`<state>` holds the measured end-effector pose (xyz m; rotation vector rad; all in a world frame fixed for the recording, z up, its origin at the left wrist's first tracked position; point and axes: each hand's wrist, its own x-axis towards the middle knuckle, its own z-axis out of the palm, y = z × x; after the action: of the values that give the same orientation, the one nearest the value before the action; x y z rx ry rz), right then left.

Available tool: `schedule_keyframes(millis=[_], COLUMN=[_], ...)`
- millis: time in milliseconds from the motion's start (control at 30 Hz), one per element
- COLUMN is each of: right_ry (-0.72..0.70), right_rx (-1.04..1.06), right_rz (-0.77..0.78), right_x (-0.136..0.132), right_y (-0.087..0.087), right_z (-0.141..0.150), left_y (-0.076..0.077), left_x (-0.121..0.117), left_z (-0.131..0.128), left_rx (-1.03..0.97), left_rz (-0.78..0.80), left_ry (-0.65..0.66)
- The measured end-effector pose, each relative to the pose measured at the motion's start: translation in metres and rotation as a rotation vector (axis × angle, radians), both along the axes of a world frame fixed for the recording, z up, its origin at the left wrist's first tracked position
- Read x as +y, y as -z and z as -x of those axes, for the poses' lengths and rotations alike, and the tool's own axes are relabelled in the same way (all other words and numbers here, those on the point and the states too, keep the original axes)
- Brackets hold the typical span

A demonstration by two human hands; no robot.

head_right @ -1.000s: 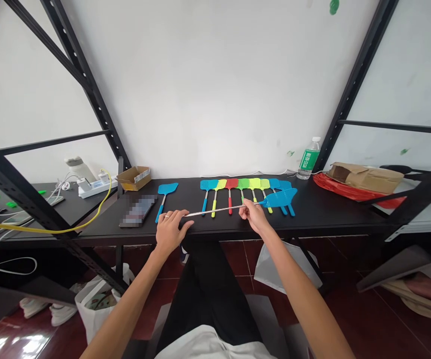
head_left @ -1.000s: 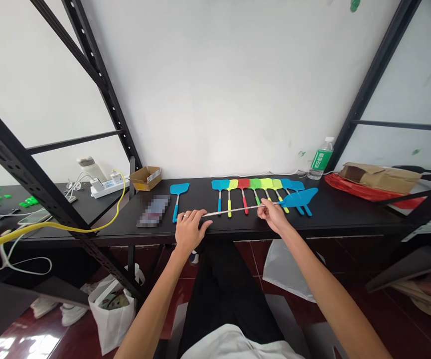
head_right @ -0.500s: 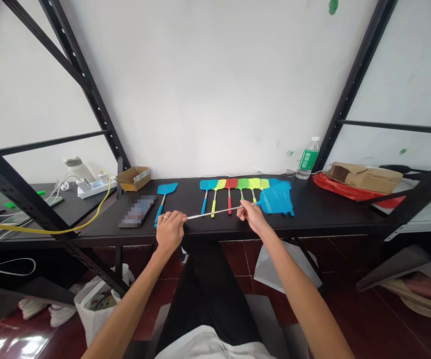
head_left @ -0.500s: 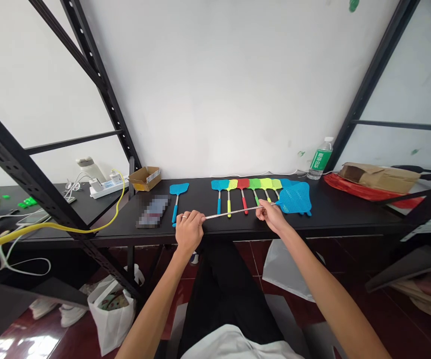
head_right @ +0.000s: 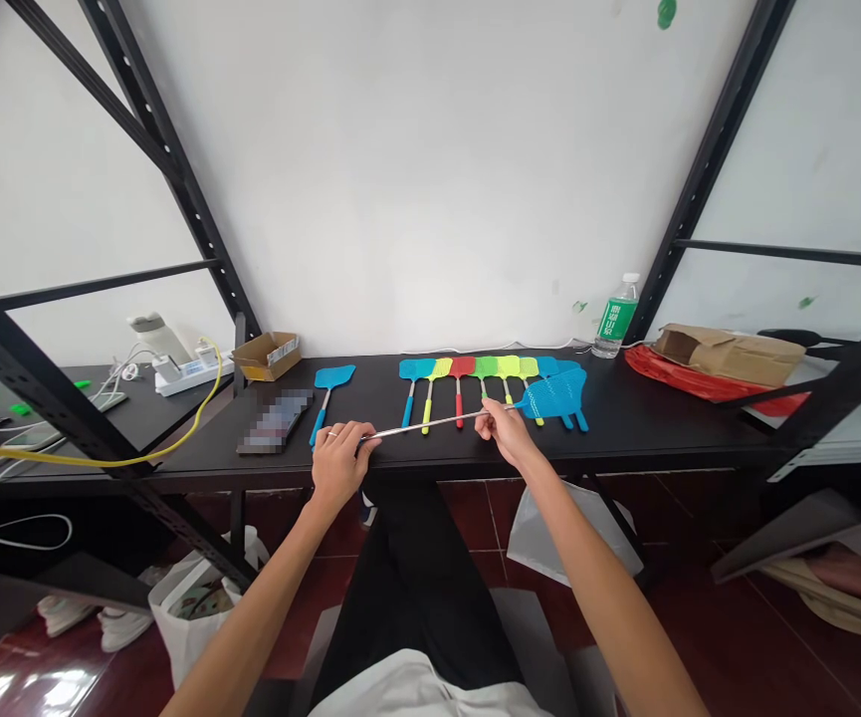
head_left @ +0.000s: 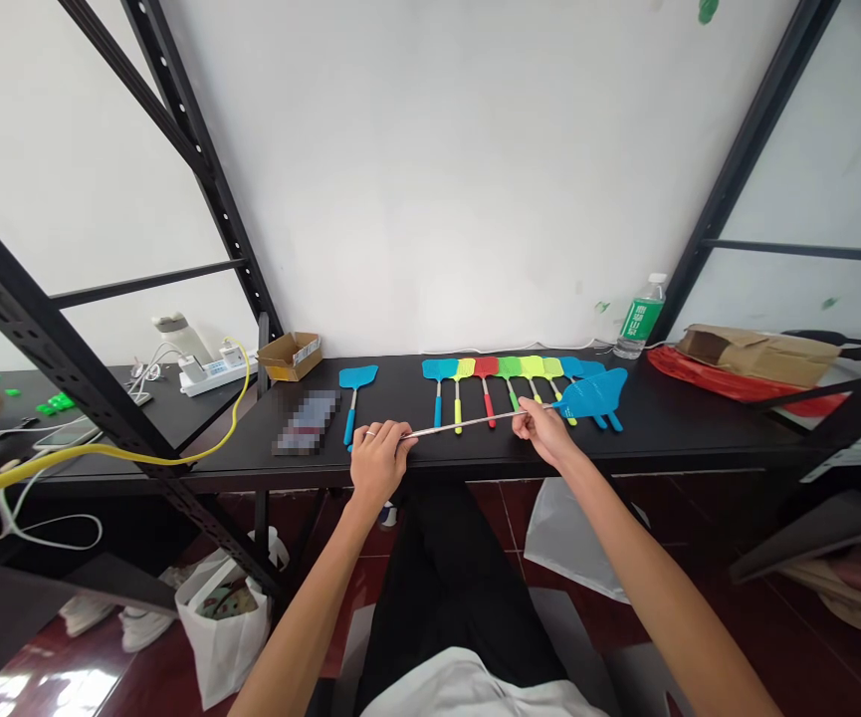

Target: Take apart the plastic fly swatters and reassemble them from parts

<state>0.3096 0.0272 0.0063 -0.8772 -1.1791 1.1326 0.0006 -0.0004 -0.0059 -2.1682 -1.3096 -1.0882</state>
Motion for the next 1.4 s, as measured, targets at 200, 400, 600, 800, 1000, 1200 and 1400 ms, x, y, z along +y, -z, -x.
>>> schedule_keyframes(millis=[200, 400, 600, 800, 1000, 1200, 1400], right_ry=[0.018, 0.008, -0.006, -0.004, 0.0, -0.009, -0.014], right_rx=[-0.005, 0.001, 0.003, -0.018, -0.03, -0.002, 0.008], right_rz=[-0.003, -0.017, -0.015, -0.008, 0.002, -0.017, -0.013], right_x=[-0.001, 0.0016, 0.0026, 0.0001, -0.0013, 0.0001, 0.0001], right_y=[-0.0031, 0.0005, 0.0026, -0.0006, -0.0026, -0.0019, -0.001], right_z=[0.0031, 0.0002, -0.0022, -0.0001, 0.0022, 0.001, 0.0], left_y=[0.0034, 0.0037, 0.0033, 0.0026, 0.0029, 0.003, 0.0025], left_x=[0.002, 0.0018, 0.0016, 0.0009, 0.0009, 0.0007, 0.0006], left_z=[-0.0008, -0.0004, 0.0005, 0.0001, -0.0019, -0.0013, -0.0004], left_rx=[0.01, 0.009, -0.016, 0.004, 0.038, 0.038, 0.014], left_rz=[-0.02, -0.026, -0.027, -0.005, -0.008, -0.002, -0.028], left_ry=[-0.02, -0.029, -0.015, 0.005, -0.027, -0.024, -0.005])
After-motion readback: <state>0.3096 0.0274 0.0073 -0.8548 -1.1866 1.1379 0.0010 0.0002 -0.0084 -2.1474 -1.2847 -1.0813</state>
